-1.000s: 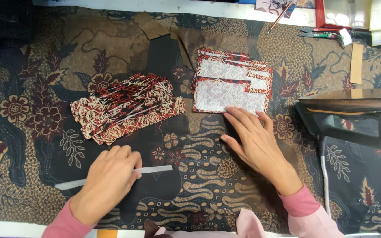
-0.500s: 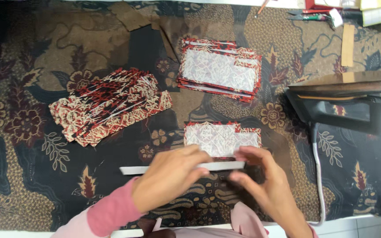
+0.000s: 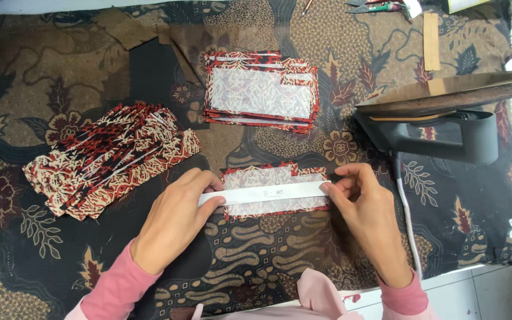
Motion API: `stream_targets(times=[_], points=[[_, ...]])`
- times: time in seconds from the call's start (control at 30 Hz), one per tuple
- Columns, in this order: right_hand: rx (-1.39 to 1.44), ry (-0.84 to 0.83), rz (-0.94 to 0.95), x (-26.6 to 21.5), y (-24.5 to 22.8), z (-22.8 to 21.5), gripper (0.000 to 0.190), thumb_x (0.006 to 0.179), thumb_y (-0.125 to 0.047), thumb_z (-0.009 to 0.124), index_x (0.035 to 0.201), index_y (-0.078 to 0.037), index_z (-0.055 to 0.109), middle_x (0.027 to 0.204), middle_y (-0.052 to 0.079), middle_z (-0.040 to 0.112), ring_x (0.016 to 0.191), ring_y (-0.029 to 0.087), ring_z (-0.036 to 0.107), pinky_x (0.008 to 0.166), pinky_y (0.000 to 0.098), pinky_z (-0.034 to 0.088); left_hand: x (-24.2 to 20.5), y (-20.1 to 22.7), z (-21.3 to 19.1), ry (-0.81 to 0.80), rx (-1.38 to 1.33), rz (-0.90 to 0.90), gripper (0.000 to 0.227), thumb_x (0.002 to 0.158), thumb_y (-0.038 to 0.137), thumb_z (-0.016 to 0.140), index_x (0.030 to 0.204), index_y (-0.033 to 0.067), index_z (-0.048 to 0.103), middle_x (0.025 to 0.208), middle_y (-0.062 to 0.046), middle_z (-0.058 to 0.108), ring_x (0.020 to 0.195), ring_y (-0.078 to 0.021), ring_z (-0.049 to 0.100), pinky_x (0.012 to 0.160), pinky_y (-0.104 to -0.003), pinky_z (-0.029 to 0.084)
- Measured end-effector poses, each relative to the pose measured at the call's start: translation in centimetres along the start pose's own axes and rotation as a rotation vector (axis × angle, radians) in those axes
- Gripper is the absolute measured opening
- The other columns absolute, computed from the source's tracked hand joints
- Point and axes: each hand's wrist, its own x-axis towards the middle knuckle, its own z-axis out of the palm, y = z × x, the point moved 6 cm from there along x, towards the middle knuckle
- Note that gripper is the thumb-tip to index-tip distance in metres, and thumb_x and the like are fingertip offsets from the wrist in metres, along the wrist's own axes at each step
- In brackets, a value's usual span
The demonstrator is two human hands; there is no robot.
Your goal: The person repeatedly irons small rectangular pieces of patterned fabric on a table. They use a ruler to align the fabric, press it with an iron, and stack the finished pieces. The process is repeated for multiple fabric pieces.
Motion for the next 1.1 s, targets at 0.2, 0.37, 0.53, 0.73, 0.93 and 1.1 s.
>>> stream_targets(times=[0.2,0.37,0.53,0.73,0.93,1.1], points=[[-0.106,0.016,-0.019,0.2,-0.4,0.2,0.039,0.084,-0.02,0.081,0.112,-0.001,0.06,0.079,0.01,0.075,0.066,0.022,0.073,0.059,0.0337,0.054,0.1,-0.1,0.5,0.019,0.034,0.024,0.017,0.085,0.017,0.072,0.098,0.008,0.065,0.096,-0.011,0.063,0.085,-0.0359,0.068,0.069,-0.045,0.053],[-0.191,0.04,-0.09,-0.2,-0.8,0.4,0.034,0.084,-0.018,0.081,0.108,-0.003,0.062,0.082,0.009,0.072,0.07,0.023,0.069,0.061,0.0359,0.052,0.0,0.3,0.7,0.057,0.162,0.061,0.017,0.083,0.017,0.074,0.097,0.0096,0.066,0.093,-0.01,0.062,0.088,-0.0331,0.067,0.074,-0.045,0.051],[-0.357,0.073,-0.547,-1.3,-3.3,1.0,0.028,0.076,-0.001,0.076,0.1,-0.014,0.071,0.103,0.006,0.067,0.096,0.029,0.063,0.083,0.041,0.046,-0.5,1.3,0.9,0.165,0.234,0.316,0.021,0.076,0.008,0.072,0.097,0.0092,0.066,0.104,-0.011,0.063,0.1,-0.0336,0.062,0.082,-0.044,0.05],[-0.423,-0.055,-0.66,-2.9,-4.1,1.6,0.04,0.079,-0.005,0.072,0.118,-0.013,0.07,0.113,0.001,0.068,0.106,0.023,0.063,0.098,0.0438,0.045,-1.4,2.1,2.7,0.06,0.211,0.59,0.033,0.078,0.012,0.069,0.111,0.0063,0.07,0.117,-0.011,0.064,0.112,-0.032,0.062,0.092,-0.042,0.051],[-0.429,-0.006,-0.719,-3.9,-5.0,1.2,0.078,0.066,-0.066,0.076,0.12,-0.01,0.068,0.119,0.005,0.065,0.11,0.025,0.061,0.105,0.0505,0.04,-2.5,3.1,4.2,0.129,0.477,0.76,0.029,0.081,0.022,0.07,0.103,0.0034,0.067,0.107,-0.008,0.067,0.104,-0.0287,0.065,0.083,-0.038,0.055],[-0.389,0.039,-0.685,-3.3,-5.1,1.4,0.061,0.068,-0.054,0.081,0.109,-0.01,0.071,0.11,0.004,0.068,0.101,0.025,0.063,0.1,0.0481,0.041,-2.4,3.1,4.8,0.246,0.6,0.781,0.02,0.085,0.016,0.069,0.1,0.0042,0.066,0.104,-0.009,0.067,0.097,-0.0256,0.067,0.078,-0.034,0.054]])
